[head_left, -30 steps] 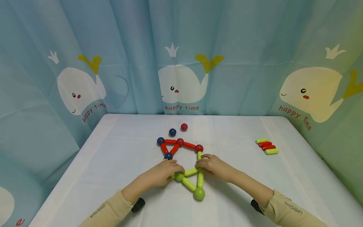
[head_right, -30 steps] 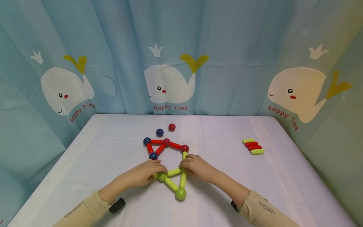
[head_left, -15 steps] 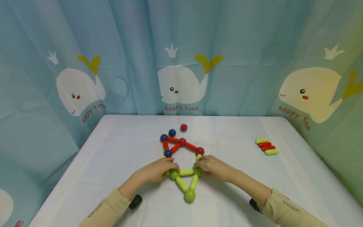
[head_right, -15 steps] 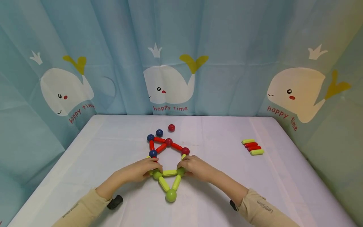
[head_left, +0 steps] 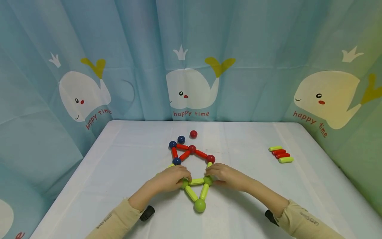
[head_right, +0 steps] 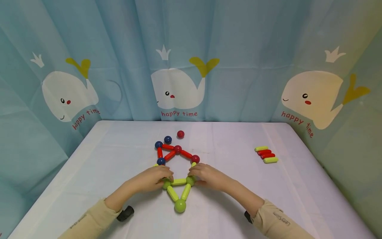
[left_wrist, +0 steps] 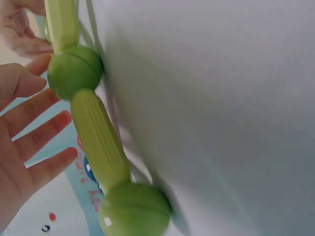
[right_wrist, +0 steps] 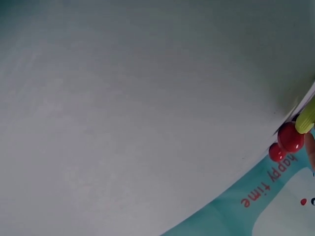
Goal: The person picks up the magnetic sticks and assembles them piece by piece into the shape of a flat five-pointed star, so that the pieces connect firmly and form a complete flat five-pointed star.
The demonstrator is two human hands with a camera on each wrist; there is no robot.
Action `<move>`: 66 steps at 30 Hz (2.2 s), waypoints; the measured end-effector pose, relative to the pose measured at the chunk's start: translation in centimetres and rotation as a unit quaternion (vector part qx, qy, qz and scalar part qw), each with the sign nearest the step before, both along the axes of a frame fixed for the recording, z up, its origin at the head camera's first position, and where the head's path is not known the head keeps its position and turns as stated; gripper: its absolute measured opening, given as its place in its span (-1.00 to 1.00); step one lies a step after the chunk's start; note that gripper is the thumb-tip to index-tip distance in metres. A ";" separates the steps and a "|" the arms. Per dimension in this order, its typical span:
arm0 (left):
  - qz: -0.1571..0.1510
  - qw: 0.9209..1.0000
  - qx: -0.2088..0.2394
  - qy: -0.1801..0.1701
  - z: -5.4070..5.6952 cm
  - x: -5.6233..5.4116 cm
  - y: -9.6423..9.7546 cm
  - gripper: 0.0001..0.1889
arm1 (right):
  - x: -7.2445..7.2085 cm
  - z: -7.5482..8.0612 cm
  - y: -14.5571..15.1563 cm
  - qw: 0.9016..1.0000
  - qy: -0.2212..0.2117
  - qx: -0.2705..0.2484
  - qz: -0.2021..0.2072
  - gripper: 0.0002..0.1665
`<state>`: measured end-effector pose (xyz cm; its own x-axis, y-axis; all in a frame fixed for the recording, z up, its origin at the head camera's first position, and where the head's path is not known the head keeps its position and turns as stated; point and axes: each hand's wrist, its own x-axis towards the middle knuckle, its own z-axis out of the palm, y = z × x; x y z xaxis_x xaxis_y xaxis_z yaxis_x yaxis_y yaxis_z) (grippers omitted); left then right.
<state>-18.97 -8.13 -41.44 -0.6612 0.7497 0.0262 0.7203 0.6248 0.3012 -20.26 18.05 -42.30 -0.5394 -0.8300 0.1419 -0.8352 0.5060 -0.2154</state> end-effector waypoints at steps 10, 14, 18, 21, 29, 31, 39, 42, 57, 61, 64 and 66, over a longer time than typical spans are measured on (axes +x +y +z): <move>0.090 0.996 0.005 -0.023 -0.5 1.0 4.0 -0.73 | -0.4 0.2 2.4 0.999 -0.002 -0.014 -0.039 -0.60; 0.117 0.992 0.032 -0.043 -0.8 0.9 5.5 -0.68 | -0.8 0.6 3.9 0.997 -0.003 -0.020 -0.072 -0.68; 0.136 0.988 0.049 -0.051 -1.1 0.7 6.5 -0.66 | -1.2 1.0 5.5 0.994 -0.004 -0.019 -0.108 -0.70; 0.147 0.985 0.065 -0.056 -1.3 0.7 6.9 -0.68 | -1.4 1.0 6.8 0.991 0.002 -0.020 -0.130 -0.71; 0.162 0.982 0.082 -0.050 -1.4 0.5 7.2 -0.73 | -2.1 0.8 11.4 0.982 0.070 -0.057 -0.165 -0.71; 0.163 0.982 0.078 -0.052 -1.3 0.4 7.3 -0.73 | -2.4 0.7 12.6 0.979 0.097 -0.068 -0.164 -0.70; 0.160 0.984 0.056 -0.051 -0.8 0.6 7.7 -0.73 | -2.7 0.9 17.1 0.968 0.122 -0.072 -0.207 -0.72; 0.161 0.984 0.054 -0.051 -0.5 0.6 7.8 -0.73 | -2.5 1.0 18.4 0.963 0.120 -0.066 -0.233 -0.74; 0.165 0.984 0.043 -0.055 -0.6 0.7 8.0 -0.72 | -1.9 -1.1 23.1 0.954 0.137 -0.046 -0.264 -0.68; 0.171 0.982 0.042 -0.063 -0.6 0.7 8.1 -0.72 | -2.2 -1.3 23.4 0.956 0.134 -0.032 -0.258 -0.68; 0.175 0.982 0.042 -0.063 -0.6 0.7 8.1 -0.72 | -2.6 -1.2 23.4 0.958 0.132 -0.022 -0.252 -0.69; 0.178 0.981 0.043 -0.064 -0.6 0.6 8.1 -0.72 | -3.0 -1.1 23.3 0.960 0.125 -0.016 -0.250 -0.70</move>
<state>-18.35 -0.06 -42.08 -0.8826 0.4697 -0.0206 0.4145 0.7979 0.4377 -23.23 41.35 -43.41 -0.8148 -0.4698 0.3396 -0.5180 0.8531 -0.0627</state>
